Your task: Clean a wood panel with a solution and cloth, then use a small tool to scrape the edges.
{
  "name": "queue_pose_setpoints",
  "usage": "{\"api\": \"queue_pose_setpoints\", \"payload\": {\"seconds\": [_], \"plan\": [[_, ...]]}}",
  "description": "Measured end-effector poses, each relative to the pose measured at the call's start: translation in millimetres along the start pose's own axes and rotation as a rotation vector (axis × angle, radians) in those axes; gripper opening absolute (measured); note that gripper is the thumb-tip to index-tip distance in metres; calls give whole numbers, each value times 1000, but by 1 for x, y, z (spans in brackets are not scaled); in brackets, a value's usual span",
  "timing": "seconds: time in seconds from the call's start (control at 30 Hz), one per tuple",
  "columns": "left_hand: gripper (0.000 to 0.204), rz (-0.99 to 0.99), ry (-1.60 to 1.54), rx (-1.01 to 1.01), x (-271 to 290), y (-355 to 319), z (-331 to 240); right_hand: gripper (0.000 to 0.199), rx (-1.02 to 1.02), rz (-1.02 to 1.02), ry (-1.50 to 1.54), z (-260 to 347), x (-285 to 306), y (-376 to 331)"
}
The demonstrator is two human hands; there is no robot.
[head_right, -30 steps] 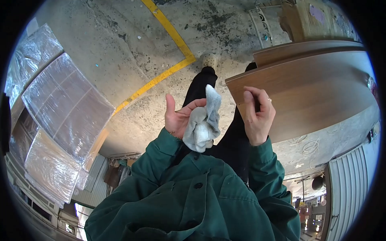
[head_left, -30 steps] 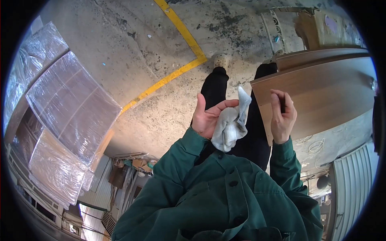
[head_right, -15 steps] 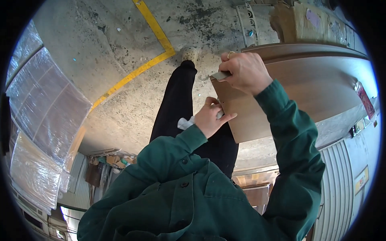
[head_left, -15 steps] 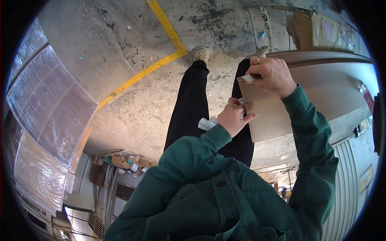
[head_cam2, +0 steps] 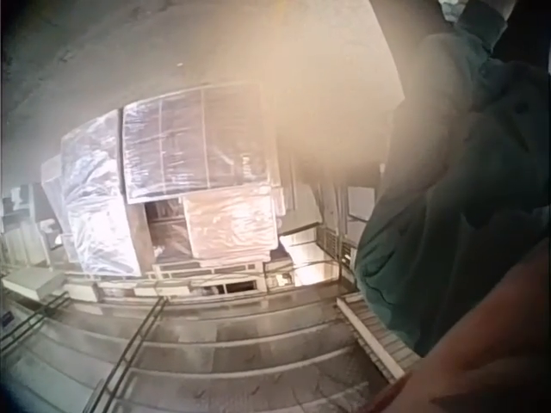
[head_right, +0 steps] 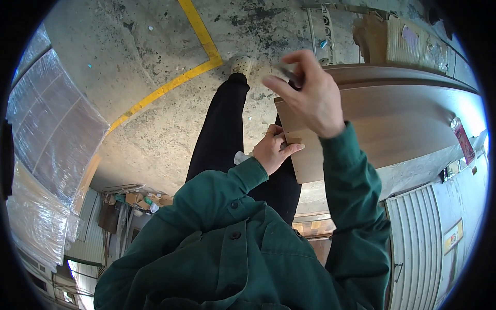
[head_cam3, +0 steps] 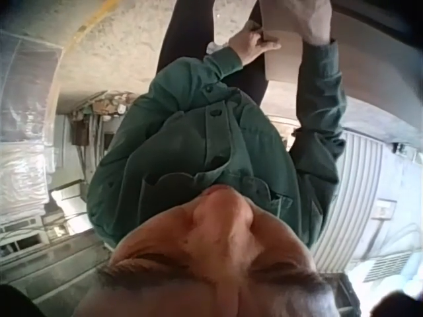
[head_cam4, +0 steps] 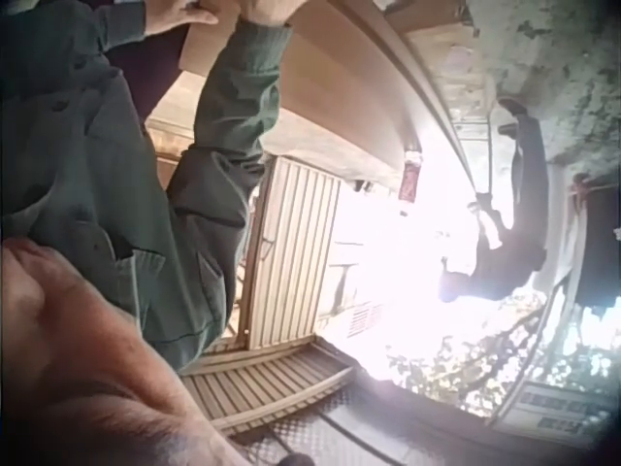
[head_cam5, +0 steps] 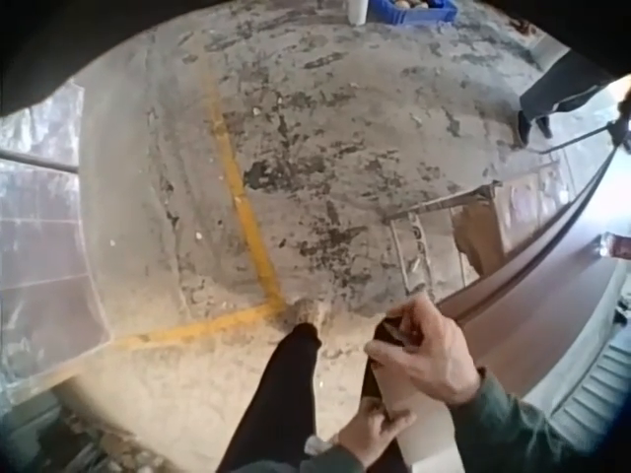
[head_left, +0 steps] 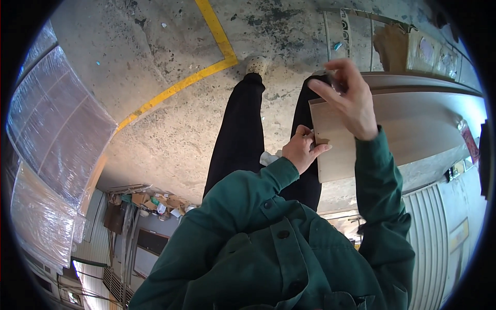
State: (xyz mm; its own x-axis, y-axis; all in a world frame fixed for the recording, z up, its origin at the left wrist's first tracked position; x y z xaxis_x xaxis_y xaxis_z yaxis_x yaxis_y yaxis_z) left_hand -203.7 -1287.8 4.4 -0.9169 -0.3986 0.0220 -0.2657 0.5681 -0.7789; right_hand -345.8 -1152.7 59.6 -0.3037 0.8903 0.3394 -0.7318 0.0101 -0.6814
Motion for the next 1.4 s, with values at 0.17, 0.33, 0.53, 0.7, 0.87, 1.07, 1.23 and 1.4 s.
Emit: {"api": "queue_pose_setpoints", "payload": {"seconds": [0.17, 0.33, 0.53, 0.7, 0.87, 1.07, 1.23, 1.4], "plan": [[43, -3, -26, -17, 1, -1, 4, 17, -102, 32, 610, -43, -13, -50], [33, 68, -200, -91, -2, -11, 33, 22, -41, 44, 277, -44, -30, -67], [25, -28, -423, 247, -4, -32, 158, 36, -40, -10, 385, -40, -46, -68], [25, -145, -584, 407, -12, -28, 209, 41, 69, -280, 98, -27, -32, -72], [25, -131, -695, 361, -14, -23, 206, 33, -35, -322, 261, -50, -40, -76], [22, -137, -705, 371, -13, -25, 212, 30, -25, -451, 44, -33, -37, -75], [22, -120, -726, 380, -15, -24, 206, 27, 135, -683, -151, -32, -39, -80], [22, -142, -725, 376, -14, -25, 212, 22, 83, -713, -99, -35, -46, -81]]}}
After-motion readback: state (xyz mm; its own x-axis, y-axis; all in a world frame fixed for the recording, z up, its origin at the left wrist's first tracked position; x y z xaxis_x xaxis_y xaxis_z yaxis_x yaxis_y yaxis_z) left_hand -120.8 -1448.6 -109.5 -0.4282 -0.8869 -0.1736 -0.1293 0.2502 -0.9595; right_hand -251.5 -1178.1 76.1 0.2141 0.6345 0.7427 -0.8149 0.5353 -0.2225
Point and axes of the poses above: each hand's wrist, its own y-axis towards the middle knuckle, its own x-axis out of the back of the hand, z = x × y, the point moved 9 cm from there along y, towards the middle knuckle, and after that the axes turned 12 degrees about z, right-handed, at the moved point
